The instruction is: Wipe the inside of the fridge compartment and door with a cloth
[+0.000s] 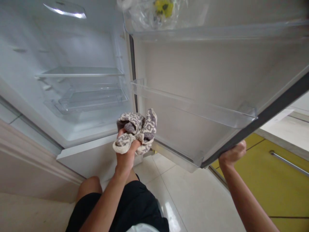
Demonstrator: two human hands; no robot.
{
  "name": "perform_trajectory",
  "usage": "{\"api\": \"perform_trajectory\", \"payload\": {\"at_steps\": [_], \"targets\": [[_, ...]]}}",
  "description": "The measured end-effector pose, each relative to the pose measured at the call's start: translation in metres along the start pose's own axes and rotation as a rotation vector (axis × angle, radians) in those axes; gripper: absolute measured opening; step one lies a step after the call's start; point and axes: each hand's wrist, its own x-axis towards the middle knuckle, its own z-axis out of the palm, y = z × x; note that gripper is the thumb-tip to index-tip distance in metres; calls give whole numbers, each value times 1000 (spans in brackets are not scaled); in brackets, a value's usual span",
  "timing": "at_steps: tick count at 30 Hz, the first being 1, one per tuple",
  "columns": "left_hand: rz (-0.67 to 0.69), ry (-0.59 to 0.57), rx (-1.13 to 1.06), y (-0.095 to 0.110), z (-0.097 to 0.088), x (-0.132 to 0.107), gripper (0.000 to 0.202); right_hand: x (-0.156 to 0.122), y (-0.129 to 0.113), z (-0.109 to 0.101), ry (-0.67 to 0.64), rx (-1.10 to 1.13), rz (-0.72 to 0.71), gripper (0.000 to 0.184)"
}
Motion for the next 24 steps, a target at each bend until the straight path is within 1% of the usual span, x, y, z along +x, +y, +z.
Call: {"api": "perform_trajectory", "payload": {"at_steps": [2,3,4,5,6,7,8,10,12,14,16,18,21,24], "targets": [[175,-16,143,-5,-7,31,48,0,0,0,9,-1,7,36],[273,-54,222,-7,-7,46,48,0,-1,0,11,-1,16,36],[376,-124,299,-7,-6,59,48,0,-1,0,17,-4,28,36],[466,-219,372,-8,-3,72,48,1,-1,0,21,-12,40,36],[532,-326,448,-9,2,82,48,1,-1,0,23,-24,48,36],[569,-438,536,-11,9,91,48,1,-2,-1,25,-39,52,36],[575,-552,649,-13,17,97,48,1,-2,-1,26,-53,52,36],[521,-765,897,-20,34,105,48,1,-2,-2,26,-79,37,35],[446,-920,1072,-27,49,107,39,2,-2,-4,21,-101,16,34],[401,-998,1125,-33,59,107,28,2,0,-4,20,-113,-4,34],[380,-1041,1129,-36,64,108,24,2,2,-4,18,-108,-16,33],[355,-1107,1136,-39,67,112,28,2,5,-3,24,-90,-24,32],[301,-1237,1132,-41,72,118,37,3,9,-1,34,-75,-39,32],[221,-1360,1108,-44,83,119,35,3,10,-1,20,-67,-39,33]]}}
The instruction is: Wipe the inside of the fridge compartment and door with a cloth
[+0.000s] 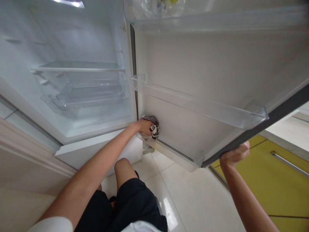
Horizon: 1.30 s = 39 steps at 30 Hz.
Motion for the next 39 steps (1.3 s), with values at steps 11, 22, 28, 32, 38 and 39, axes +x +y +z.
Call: {"api": "perform_trajectory", "payload": {"at_steps": [11,22,28,32,38,39], "targets": [[220,-299,-376,87,30,44,13,-7,-19,-2,36,3,42,29],[328,-121,-602,180,64,48,5,-7,-17,-2,6,-3,63,37],[241,69,-670,174,62,42,15,-7,-18,-2,0,11,60,31],[172,198,-765,177,49,28,22,-7,-19,-2,13,12,58,31],[116,533,-885,176,22,6,28,-6,-20,-3,12,14,62,31],[112,563,-820,171,19,2,30,-6,-20,-3,11,17,66,32]]}}
